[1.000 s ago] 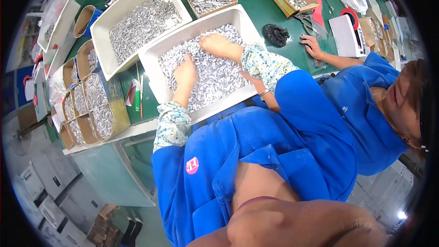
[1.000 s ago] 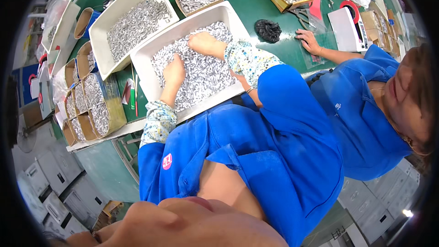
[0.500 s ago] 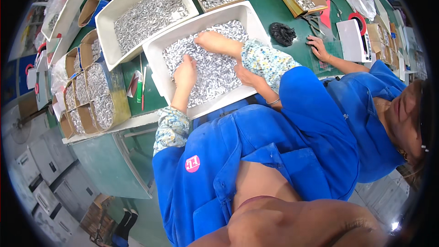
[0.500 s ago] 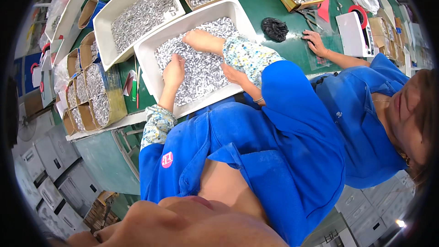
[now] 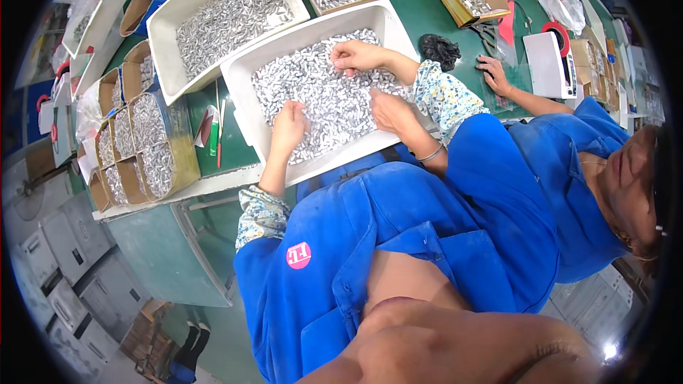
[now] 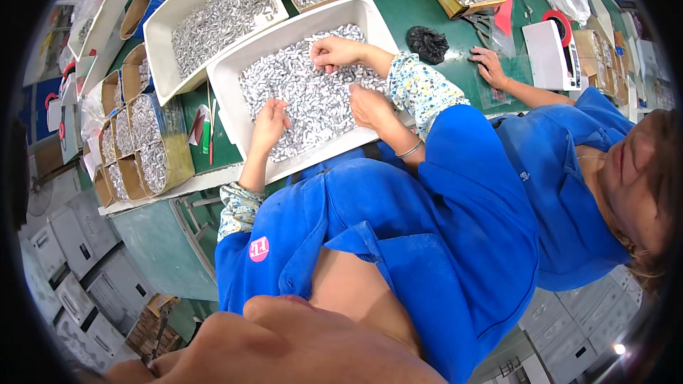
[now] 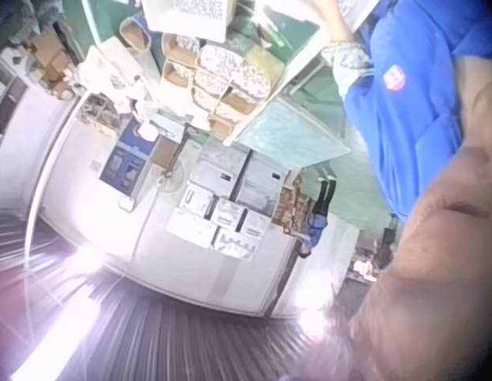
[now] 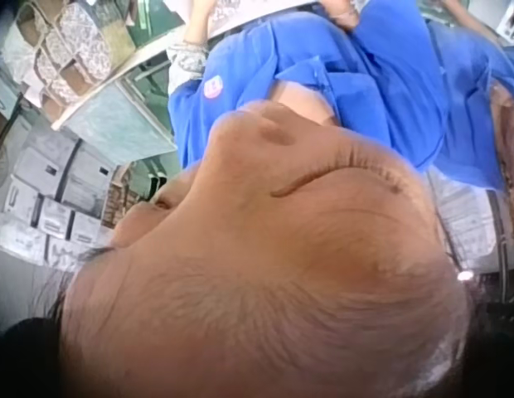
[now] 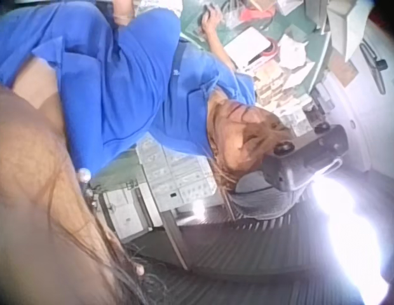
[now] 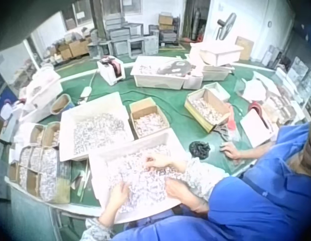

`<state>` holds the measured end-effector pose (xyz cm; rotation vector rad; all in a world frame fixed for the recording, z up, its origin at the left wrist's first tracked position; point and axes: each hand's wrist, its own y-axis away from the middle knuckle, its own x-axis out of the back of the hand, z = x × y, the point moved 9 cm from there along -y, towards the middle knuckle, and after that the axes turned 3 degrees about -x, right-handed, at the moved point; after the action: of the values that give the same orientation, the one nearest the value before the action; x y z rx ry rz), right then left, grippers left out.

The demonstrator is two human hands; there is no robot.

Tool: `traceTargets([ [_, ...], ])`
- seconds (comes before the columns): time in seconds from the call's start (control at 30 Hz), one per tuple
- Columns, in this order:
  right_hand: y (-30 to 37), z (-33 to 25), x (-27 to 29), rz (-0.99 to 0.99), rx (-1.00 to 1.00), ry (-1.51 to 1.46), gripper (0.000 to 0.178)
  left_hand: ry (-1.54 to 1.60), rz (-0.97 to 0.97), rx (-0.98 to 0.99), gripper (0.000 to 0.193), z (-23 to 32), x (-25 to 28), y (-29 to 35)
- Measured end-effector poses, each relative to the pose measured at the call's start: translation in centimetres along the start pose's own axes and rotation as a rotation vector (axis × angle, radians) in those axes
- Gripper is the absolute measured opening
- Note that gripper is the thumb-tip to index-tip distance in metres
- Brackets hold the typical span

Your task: The person receives a tray of small components from a coworker, sifts through the pieces, and picks out parts by hand alongside another worker.

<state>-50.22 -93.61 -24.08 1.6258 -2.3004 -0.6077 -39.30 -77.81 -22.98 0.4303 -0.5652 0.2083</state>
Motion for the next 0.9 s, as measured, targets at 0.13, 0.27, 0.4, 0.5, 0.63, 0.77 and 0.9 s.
traceTargets([
  [0.13, 0.5, -4.2, -0.2, 0.331, 0.582, 0.804, 0.01, 0.509, -0.018, 0.153, 0.019, -0.7, 0.2, 0.8],
  [0.27, -1.7, -4.5, -4.2, 0.251, 0.487, 1.292, 0.013, 1.316, 0.024, 0.438, 0.016, -0.8, -0.5, 0.8],
  [0.4, -2.5, -3.2, -4.0, 0.289, 0.394, 1.335, 0.014, 1.103, 0.176, 0.382, 0.013, -1.2, 0.9, -0.6],
  [0.5, -2.4, -3.4, -1.9, 0.367, 0.374, 1.053, 0.01, 0.326, 0.306, 0.058, 0.012, -0.7, 4.2, -2.9],
  [0.63, -2.0, -1.7, 2.2, 0.411, 0.279, 0.326, 0.022, -0.56, 0.158, 0.004, 0.022, 2.6, 3.5, -3.9],
  [0.77, -1.6, -0.3, 1.8, 0.278, 0.058, -0.008, 0.021, -0.726, -0.053, 0.06, 0.024, 0.9, 1.2, -3.9],
  [0.9, -2.0, -2.2, 0.1, 0.384, 0.294, 0.855, 0.011, -0.609, -0.162, 0.037, 0.023, -0.1, -0.2, -2.4],
])
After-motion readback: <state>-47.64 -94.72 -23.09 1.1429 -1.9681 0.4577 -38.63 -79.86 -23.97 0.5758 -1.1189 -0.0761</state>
